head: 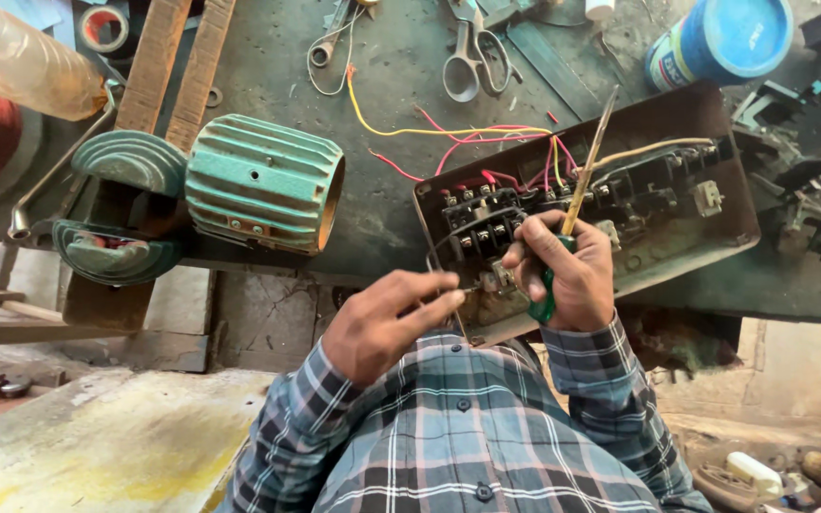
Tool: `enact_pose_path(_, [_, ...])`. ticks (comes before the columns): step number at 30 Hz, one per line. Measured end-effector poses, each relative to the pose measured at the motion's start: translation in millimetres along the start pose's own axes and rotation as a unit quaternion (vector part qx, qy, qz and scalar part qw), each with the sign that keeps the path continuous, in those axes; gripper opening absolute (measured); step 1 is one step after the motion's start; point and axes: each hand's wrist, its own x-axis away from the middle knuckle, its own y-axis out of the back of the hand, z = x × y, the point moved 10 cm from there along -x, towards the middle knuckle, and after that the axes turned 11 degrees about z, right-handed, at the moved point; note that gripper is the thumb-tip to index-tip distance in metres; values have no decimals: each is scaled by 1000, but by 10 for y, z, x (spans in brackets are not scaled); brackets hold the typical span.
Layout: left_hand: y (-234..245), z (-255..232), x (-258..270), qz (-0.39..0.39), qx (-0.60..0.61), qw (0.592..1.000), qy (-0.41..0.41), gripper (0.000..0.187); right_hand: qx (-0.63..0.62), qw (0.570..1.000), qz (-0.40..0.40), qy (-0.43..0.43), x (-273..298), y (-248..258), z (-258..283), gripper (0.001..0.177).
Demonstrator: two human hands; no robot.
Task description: The person works on an open electrical control box, using a screwdriver and pliers to connect and tighten wires to terminal blocks. They manipulate red, yellow, and pink wires, adjusting connections and securing them within the box.
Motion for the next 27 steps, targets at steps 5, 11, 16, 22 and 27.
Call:
enact_pose_path(5, [179,-21,154,-16,-10,999,34,19,251,964,56,-71,-17,-140,-14,27])
enact_pose_path(11, [363,307,190,-58,-22,989,133,20,294,954,-36,-45,92,185,223,31])
enact_pose_path(16, [404,487,12,-59,-15,983,172,21,280,958,-59,-31,189,449,225,32])
enact_pose_path(22, [490,614,-393,-36,-107,969,219,13,252,965,-70,-33,201,608,146,32])
enact_pose_path(27, [472,744,-712,40,-160,950,266,8,237,968,-75,-40,172,713,99,32])
